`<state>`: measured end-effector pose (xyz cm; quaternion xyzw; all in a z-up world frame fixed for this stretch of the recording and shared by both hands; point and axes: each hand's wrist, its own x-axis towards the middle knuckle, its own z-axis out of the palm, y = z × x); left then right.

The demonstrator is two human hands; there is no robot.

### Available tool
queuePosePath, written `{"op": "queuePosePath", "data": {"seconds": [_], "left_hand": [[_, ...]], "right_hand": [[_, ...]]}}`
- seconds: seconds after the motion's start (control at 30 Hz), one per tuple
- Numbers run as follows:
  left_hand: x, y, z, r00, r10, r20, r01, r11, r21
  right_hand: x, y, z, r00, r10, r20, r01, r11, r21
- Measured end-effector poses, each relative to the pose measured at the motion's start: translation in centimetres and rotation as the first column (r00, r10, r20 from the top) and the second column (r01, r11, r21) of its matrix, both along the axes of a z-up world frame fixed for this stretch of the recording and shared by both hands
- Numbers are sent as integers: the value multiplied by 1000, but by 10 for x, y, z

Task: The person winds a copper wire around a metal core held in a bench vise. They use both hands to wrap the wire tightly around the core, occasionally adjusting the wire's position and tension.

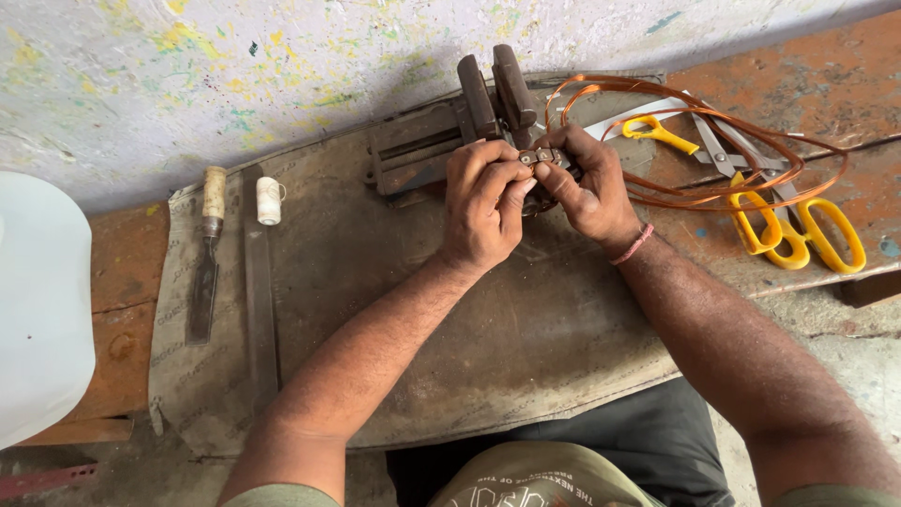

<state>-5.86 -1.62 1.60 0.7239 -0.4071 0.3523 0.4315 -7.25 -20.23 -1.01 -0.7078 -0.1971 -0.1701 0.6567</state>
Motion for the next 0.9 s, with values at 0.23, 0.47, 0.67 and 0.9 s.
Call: {"op": "queuePosePath", "data": {"seconds": [0.23, 0.47, 0.67, 0.9], "left_hand": [[0, 3, 6, 998, 6, 65, -11, 997, 72], [1, -7, 2, 995, 65, 78, -66, 998, 13], [-4, -15, 3, 987, 144, 75, -142, 989, -30], [-6, -19, 8, 981, 187, 57, -185, 982, -25]], "right_hand": [[0, 2, -2, 998, 42, -37, -39, 995, 96], [6, -1, -7, 987, 108, -118, -82, 974, 212], [8, -7, -9, 988, 124, -98, -103, 975, 195], [9, -6, -6, 992, 117, -41, -109, 981, 159]]}}
